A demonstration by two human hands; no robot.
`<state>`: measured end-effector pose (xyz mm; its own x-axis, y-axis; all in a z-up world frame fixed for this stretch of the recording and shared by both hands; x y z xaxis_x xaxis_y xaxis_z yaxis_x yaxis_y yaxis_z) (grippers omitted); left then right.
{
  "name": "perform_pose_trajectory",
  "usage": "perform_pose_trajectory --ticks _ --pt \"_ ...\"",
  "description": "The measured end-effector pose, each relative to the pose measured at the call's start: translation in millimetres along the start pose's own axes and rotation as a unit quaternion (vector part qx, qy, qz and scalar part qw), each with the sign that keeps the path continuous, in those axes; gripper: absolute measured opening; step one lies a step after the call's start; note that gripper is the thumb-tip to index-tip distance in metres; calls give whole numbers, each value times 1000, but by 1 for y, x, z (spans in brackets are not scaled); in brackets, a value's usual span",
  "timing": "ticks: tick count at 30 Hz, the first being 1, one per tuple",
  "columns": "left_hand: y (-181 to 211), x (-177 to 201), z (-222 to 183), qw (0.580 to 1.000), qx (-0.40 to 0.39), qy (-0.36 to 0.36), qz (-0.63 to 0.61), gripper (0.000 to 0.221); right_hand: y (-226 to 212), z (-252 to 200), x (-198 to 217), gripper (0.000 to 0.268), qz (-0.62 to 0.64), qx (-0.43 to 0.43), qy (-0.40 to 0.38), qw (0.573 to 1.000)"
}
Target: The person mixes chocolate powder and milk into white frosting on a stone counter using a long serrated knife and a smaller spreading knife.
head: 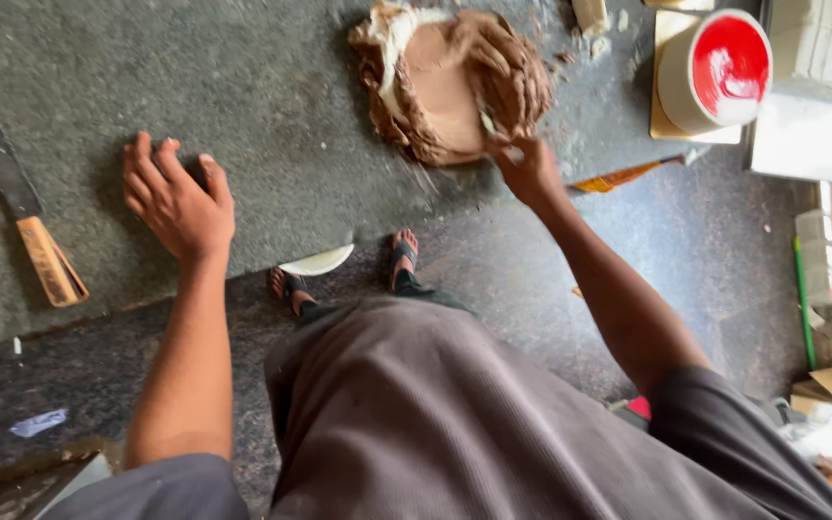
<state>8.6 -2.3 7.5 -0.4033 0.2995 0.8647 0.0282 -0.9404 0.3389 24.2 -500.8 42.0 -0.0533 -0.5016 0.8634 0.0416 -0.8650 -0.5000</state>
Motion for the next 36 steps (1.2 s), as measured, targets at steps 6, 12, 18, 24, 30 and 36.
perform_pose_trajectory --ticks 6,12,18,24,30,36 --pt "-4 0 -3 1000 5 -10 14 34 -22 -37 23 46 -21 171 15 985" --pt "-2 0 -2 1000 4 -6 25 34 -5 -109 28 43 110 -176 -24 978" --pt "5 8 5 999 6 -19 34 36 -41 -126 -59 48 267 -207 -14 941" --pt "10 10 6 1000 1 6 24 39 -90 -87 -85 50 382 -163 -55 908" --pt "9 10 4 1000 -2 21 23 38 -114 -90 11 46 383 -216 -139 887" --pt "6 6 4 1000 5 17 18 40 -89 -77 75 42 -115 -35 94 988"
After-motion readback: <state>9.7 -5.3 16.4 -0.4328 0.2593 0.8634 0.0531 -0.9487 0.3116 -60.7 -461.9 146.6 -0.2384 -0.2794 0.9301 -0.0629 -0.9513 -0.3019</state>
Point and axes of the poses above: each hand's wrist, its own z-axis towards the middle knuckle, its own x-axis out of the back of the hand, y = z × x, the point moved 1 cm from there along z, towards the middle knuckle
